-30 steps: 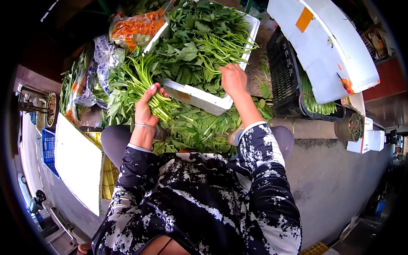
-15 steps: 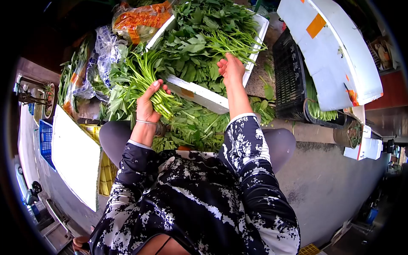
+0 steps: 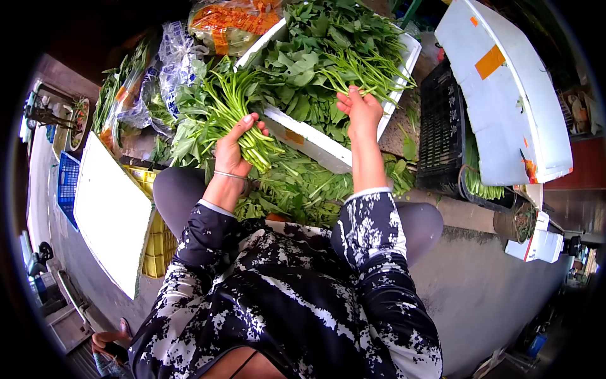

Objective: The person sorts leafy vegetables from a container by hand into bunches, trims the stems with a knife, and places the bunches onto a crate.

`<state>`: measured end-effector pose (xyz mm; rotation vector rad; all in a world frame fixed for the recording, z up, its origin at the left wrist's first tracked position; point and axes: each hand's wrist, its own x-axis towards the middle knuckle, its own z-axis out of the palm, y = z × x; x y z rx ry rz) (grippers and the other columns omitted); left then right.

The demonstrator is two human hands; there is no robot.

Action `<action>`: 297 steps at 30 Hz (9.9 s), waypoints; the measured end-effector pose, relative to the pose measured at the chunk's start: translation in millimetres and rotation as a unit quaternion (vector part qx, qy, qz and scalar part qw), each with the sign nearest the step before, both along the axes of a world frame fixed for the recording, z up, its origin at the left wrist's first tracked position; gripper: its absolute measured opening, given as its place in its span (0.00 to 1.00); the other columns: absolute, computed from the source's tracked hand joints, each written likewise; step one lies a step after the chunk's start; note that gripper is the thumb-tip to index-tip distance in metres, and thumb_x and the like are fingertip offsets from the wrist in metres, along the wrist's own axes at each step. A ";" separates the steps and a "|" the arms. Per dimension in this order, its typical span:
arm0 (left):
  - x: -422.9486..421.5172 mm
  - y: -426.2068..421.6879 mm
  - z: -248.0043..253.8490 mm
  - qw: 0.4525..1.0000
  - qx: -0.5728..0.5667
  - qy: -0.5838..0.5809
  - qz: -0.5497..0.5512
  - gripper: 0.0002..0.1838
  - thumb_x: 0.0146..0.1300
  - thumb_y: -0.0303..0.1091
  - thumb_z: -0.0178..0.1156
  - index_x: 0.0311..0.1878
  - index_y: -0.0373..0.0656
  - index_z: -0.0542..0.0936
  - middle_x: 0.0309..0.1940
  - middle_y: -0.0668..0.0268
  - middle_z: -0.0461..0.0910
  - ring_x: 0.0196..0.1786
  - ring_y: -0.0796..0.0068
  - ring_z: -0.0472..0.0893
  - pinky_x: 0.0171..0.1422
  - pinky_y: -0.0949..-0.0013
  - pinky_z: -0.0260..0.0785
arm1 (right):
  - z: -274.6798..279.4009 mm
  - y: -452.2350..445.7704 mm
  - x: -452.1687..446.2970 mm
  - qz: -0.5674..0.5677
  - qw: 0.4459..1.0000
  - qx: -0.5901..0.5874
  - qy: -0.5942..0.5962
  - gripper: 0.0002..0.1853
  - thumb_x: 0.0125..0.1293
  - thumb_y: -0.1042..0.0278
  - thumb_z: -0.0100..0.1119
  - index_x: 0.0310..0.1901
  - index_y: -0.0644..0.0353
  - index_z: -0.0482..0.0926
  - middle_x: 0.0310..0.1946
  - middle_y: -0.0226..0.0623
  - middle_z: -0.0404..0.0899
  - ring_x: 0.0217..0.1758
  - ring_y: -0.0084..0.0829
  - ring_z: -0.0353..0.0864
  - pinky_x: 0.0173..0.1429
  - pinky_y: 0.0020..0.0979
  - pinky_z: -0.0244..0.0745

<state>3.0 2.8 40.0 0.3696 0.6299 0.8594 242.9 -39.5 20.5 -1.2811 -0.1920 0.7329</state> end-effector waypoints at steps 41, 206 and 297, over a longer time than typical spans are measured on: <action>1.6 -8.0 -8.8 0.997 0.008 0.017 -0.076 0.09 0.55 0.27 0.57 0.37 0.32 0.75 0.34 0.60 0.77 0.36 0.71 0.78 0.43 0.70 0.71 | 18.1 -39.6 -106.2 0.333 0.778 0.110 -0.520 0.13 0.50 0.78 0.57 0.40 0.57 0.76 0.40 0.39 0.75 0.42 0.36 0.76 0.45 0.28 0.72; 136.0 -21.7 95.5 0.979 -0.120 -0.137 -0.088 0.04 0.62 0.30 0.48 0.36 0.40 0.69 0.29 0.63 0.71 0.36 0.66 0.72 0.58 0.39 0.55 | 14.8 -147.3 -55.5 -0.086 0.978 0.096 -0.166 0.26 0.62 0.62 0.52 0.61 0.54 0.60 0.29 0.20 0.69 0.25 0.12 0.60 0.30 0.16 0.60; 87.1 -51.4 51.3 0.953 0.298 0.055 0.010 0.07 0.54 0.26 0.58 0.36 0.36 0.75 0.29 0.65 0.75 0.33 0.72 0.75 0.42 0.68 0.70 | 7.0 -158.0 2.1 -0.083 0.965 -0.086 -0.235 0.17 0.63 0.66 0.50 0.53 0.59 0.71 0.24 0.29 0.75 0.18 0.14 0.63 0.19 0.15 0.56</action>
